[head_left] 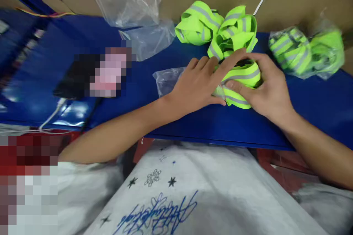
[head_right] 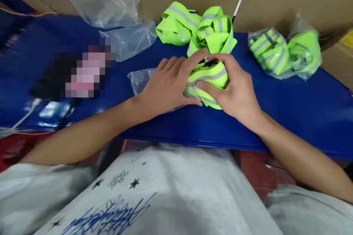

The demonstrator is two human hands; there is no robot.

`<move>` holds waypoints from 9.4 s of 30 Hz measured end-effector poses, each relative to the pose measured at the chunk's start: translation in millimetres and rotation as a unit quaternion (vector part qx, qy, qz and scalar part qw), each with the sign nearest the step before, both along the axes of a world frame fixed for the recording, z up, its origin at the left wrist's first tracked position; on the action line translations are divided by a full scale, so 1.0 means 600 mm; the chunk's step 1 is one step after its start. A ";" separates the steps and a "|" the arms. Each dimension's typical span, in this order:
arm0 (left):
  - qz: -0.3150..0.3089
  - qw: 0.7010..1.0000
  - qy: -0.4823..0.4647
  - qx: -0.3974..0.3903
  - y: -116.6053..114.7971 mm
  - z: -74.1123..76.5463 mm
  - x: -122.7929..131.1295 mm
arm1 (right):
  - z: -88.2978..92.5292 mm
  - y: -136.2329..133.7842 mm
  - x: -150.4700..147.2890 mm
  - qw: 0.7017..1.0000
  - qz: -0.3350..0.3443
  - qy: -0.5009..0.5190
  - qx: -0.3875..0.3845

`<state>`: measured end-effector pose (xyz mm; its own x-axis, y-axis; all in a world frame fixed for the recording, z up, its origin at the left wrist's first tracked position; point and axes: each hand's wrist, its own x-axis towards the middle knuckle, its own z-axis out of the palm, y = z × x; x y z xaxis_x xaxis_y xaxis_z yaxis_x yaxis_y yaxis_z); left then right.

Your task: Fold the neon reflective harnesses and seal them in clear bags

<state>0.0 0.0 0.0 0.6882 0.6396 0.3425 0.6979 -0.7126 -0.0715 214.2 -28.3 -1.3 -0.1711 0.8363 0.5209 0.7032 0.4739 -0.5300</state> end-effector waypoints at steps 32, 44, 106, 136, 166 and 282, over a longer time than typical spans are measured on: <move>-0.175 0.978 -0.074 -0.090 0.056 -0.034 -0.037 | -0.031 0.000 0.001 0.938 0.193 -0.200 0.206; -0.178 0.982 -0.030 -0.046 0.051 -0.031 -0.036 | -0.037 0.005 0.007 0.930 0.277 -0.210 0.121; -0.268 0.958 -0.101 0.016 0.034 -0.033 -0.019 | -0.018 0.035 0.027 0.968 0.218 0.053 -0.108; -0.320 0.883 -0.267 -0.219 -0.006 0.064 -0.050 | 0.043 -0.023 -0.028 0.929 0.113 0.304 -0.177; -0.297 0.854 -0.371 -0.212 -0.015 0.018 -0.061 | 0.101 -0.060 -0.039 0.943 0.117 -0.283 0.127; -0.097 0.577 -0.509 -0.631 0.050 -0.047 -0.044 | -0.013 0.018 0.014 0.961 0.015 0.192 -0.197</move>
